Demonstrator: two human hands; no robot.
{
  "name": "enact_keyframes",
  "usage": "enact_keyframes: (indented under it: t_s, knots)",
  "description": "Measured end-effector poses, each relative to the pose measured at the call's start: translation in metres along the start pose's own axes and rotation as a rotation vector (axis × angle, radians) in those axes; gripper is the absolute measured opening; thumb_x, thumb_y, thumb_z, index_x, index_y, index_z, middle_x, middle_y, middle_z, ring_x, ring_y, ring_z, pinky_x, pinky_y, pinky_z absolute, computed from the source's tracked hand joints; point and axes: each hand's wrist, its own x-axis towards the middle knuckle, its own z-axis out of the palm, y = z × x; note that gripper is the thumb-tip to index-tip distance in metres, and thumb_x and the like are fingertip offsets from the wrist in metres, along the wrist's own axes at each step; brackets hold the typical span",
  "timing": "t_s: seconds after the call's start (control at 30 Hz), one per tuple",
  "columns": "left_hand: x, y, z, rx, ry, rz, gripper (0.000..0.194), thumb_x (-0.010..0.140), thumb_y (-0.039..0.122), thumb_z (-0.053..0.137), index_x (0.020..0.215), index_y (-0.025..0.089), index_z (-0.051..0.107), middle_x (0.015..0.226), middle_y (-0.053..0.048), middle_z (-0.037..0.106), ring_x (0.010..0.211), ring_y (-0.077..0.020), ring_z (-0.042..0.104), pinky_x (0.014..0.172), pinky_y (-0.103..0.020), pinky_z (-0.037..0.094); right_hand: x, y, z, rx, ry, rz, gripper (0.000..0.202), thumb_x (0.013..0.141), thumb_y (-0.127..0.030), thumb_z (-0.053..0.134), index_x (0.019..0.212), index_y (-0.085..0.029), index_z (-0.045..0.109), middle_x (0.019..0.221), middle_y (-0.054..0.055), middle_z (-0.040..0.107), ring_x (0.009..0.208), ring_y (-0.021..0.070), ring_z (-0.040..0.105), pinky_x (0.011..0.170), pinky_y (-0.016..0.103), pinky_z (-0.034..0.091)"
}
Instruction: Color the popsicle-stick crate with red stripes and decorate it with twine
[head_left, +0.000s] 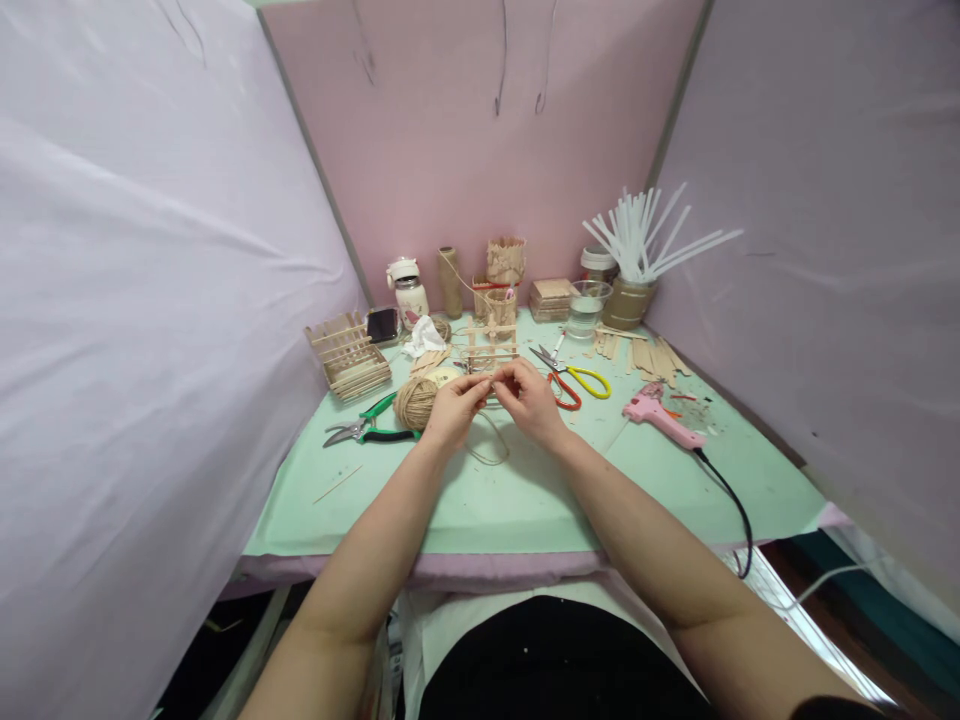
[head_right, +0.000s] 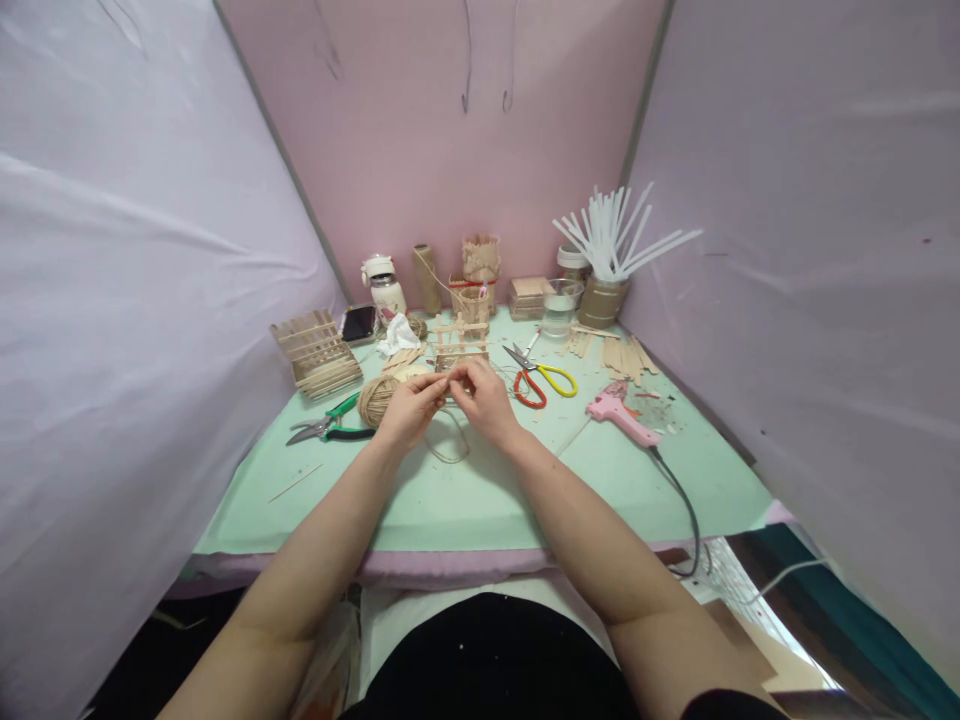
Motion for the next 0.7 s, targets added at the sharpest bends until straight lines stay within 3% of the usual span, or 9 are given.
enact_keyframes:
  t_s: [0.13, 0.3, 0.47, 0.7]
  knots:
    - [0.001, -0.002, 0.001, -0.078, 0.006, -0.045, 0.026, 0.061, 0.03, 0.078, 0.08, 0.014, 0.073, 0.067, -0.001, 0.064, 0.056, -0.006, 0.045, 0.057, -0.022, 0.038, 0.001, 0.002, 0.002, 0.21, 0.008, 0.185, 0.01, 0.079, -0.031, 0.056, 0.079, -0.02, 0.059, 0.082, 0.002, 0.059, 0.071, 0.0146, 0.052, 0.067, 0.029, 0.043]
    - [-0.003, -0.002, 0.003, 0.223, 0.081, 0.145, 0.021, 0.071, 0.029, 0.07, 0.086, 0.015, 0.073, 0.078, -0.004, 0.071, 0.07, -0.0129, 0.059, 0.07, -0.027, 0.046, 0.003, 0.01, 0.006, 0.427, -0.025, 0.473, 0.019, 0.073, -0.037, 0.061, 0.081, -0.02, 0.059, 0.072, -0.002, 0.057, 0.06, 0.011, 0.046, 0.06, 0.026, 0.04]
    - [-0.007, -0.001, 0.004, 0.477, 0.115, 0.268, 0.015, 0.075, 0.026, 0.065, 0.082, 0.016, 0.074, 0.085, -0.006, 0.073, 0.08, -0.0175, 0.063, 0.076, -0.029, 0.047, 0.003, 0.012, 0.006, 0.353, 0.012, 0.434, 0.019, 0.071, -0.036, 0.061, 0.08, -0.019, 0.06, 0.077, 0.0, 0.06, 0.069, 0.013, 0.051, 0.065, 0.026, 0.042]
    - [-0.007, 0.0, 0.002, 0.48, 0.104, 0.315, 0.015, 0.076, 0.03, 0.066, 0.079, 0.018, 0.074, 0.08, -0.004, 0.071, 0.076, -0.0163, 0.061, 0.073, -0.027, 0.045, 0.002, 0.007, 0.003, 0.311, 0.01, 0.474, 0.016, 0.07, -0.033, 0.061, 0.078, -0.019, 0.061, 0.07, -0.001, 0.06, 0.066, 0.0136, 0.052, 0.063, 0.026, 0.042]
